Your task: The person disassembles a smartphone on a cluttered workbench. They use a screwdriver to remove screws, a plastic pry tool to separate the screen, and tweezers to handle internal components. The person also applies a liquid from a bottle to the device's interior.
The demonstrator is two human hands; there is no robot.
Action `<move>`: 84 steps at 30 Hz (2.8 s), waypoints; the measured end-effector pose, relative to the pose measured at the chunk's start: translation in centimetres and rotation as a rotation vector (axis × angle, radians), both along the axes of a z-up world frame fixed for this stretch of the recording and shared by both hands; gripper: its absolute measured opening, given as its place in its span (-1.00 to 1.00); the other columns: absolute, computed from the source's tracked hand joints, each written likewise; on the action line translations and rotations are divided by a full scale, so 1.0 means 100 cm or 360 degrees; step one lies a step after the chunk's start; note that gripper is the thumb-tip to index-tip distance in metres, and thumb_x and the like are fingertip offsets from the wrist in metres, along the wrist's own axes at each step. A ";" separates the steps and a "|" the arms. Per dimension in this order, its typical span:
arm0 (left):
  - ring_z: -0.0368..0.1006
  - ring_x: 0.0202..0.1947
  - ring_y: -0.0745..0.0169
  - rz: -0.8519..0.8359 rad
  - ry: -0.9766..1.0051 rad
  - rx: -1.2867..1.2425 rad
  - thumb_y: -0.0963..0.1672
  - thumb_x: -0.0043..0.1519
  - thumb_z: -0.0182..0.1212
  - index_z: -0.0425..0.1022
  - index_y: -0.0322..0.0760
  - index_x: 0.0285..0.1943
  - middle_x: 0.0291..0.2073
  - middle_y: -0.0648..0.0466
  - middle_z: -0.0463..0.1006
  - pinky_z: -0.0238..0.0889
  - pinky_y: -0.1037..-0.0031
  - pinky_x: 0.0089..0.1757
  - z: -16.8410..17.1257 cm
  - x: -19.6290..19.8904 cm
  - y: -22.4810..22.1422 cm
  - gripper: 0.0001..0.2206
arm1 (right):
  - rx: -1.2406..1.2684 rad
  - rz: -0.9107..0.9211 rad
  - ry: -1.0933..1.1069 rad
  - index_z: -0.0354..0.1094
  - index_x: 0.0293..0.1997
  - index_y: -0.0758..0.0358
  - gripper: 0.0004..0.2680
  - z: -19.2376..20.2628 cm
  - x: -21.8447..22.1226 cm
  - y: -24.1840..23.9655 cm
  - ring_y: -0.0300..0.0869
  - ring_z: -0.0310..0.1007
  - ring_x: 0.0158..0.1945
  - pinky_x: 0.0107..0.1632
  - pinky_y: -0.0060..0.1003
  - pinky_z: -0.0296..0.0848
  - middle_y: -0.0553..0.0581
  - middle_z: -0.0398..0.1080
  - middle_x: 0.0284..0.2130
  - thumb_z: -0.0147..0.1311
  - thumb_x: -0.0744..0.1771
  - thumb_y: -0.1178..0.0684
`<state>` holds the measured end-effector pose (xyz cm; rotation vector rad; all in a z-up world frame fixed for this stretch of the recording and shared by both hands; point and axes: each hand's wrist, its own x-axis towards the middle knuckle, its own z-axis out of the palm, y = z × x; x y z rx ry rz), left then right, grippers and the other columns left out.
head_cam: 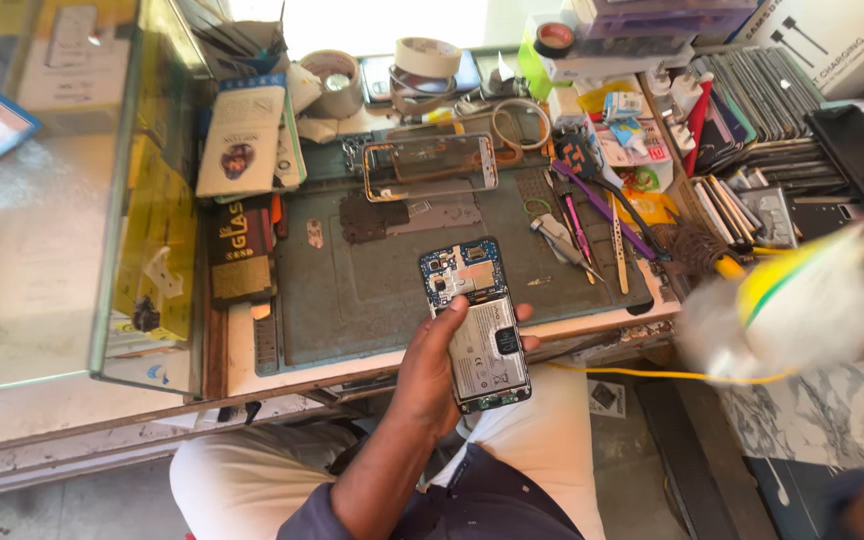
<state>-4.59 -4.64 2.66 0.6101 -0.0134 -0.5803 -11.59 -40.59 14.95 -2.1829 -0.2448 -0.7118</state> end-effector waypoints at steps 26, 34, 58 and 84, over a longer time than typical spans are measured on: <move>0.51 -0.07 0.31 0.0327 -0.0533 0.0614 -0.08 0.44 -0.06 0.41 -0.39 0.27 0.01 0.00 0.61 0.41 0.43 -0.02 -0.019 -0.034 0.000 -0.66 | 0.1135 0.0855 0.0569 -0.43 0.62 0.01 -0.12 -0.108 -0.019 0.178 0.08 0.52 0.08 0.14 0.00 0.56 0.38 0.40 0.00 0.39 0.25 -0.10; 0.47 -0.03 0.27 0.0534 -0.0996 0.1037 -0.12 0.46 -0.03 0.48 -0.43 0.22 -0.07 -0.02 0.54 0.33 0.44 0.02 0.001 -0.041 0.010 -0.70 | -0.0349 0.0188 0.0156 -0.13 0.49 0.22 -0.19 -0.087 -0.024 0.200 0.10 0.56 0.01 0.07 -0.08 0.52 0.33 0.41 0.04 0.43 0.14 -0.06; 0.47 -0.14 0.27 0.0401 -0.0976 0.1123 -0.10 0.44 -0.02 0.50 -0.44 0.08 -0.17 0.00 0.50 0.36 0.42 -0.13 0.004 -0.042 0.008 -0.72 | -0.0439 0.0099 0.0214 -0.04 0.43 0.21 -0.25 -0.078 -0.023 0.202 0.19 0.56 -0.01 0.01 -0.04 0.55 0.40 0.41 0.05 0.41 0.14 -0.06; 0.45 -0.19 0.30 0.0400 -0.0962 0.1162 -0.10 0.43 -0.02 0.50 -0.45 0.06 -0.20 0.00 0.51 0.35 0.44 -0.16 0.009 -0.043 0.009 -0.72 | -0.0550 0.0059 0.0151 0.02 0.38 0.15 -0.32 -0.074 -0.023 0.200 0.07 0.57 -0.10 -0.11 -0.11 0.56 0.28 0.45 -0.05 0.41 0.17 -0.06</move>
